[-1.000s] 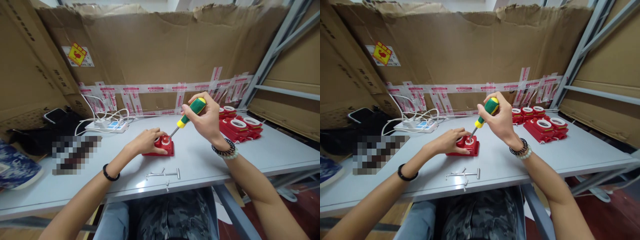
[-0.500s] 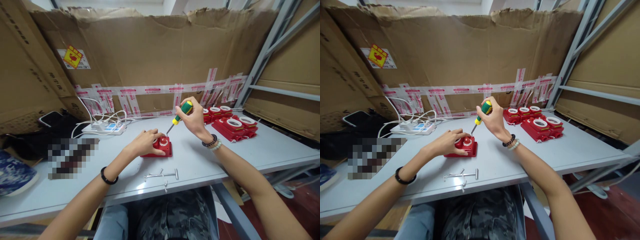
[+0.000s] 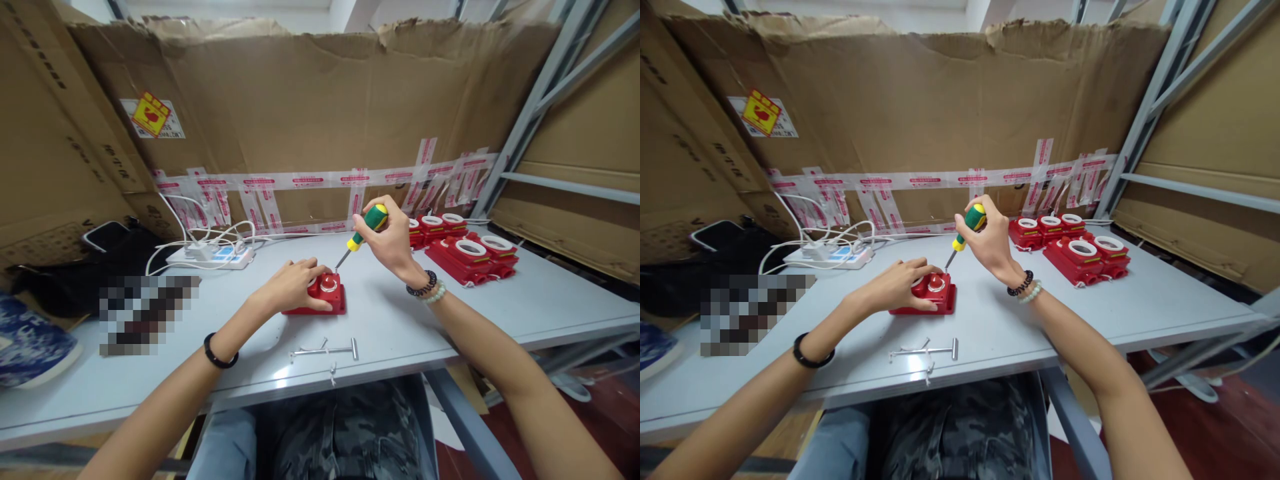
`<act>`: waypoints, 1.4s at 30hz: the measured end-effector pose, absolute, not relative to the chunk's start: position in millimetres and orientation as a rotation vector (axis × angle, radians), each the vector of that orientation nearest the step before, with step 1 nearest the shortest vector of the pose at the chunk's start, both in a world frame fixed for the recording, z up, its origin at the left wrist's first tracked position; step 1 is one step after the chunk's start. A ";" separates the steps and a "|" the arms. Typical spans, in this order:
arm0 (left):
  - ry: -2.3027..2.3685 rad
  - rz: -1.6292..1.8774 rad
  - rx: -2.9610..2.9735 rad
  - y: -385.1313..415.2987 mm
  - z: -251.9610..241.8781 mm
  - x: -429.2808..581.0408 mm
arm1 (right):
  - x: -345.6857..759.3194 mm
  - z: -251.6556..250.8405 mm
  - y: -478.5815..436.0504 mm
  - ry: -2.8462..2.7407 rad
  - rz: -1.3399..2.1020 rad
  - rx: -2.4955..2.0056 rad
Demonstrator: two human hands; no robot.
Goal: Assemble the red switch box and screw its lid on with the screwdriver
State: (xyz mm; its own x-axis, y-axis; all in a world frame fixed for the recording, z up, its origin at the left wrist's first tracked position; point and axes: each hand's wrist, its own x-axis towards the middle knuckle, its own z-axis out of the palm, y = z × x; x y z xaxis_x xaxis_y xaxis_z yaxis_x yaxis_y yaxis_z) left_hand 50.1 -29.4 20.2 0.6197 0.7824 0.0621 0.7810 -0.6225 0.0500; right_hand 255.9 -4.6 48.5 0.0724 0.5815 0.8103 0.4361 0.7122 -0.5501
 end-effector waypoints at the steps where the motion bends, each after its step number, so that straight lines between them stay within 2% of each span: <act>1: 1.355 0.123 2.810 -29.5 20.3 50.1 | 256.1 48.4 -4.8 -1.560 0.131 -0.860; 16: 1.368 0.127 2.819 -29.1 19.4 50.8 | 247.1 49.8 -10.0 -1.683 0.068 -0.850; 23: 1.341 0.137 2.826 -29.6 20.3 50.3 | 236.6 52.2 -9.8 -1.752 -0.075 -0.872; 42: 1.328 0.136 2.819 -28.5 19.6 49.4 | 243.8 56.7 -9.0 -1.660 -0.071 -0.939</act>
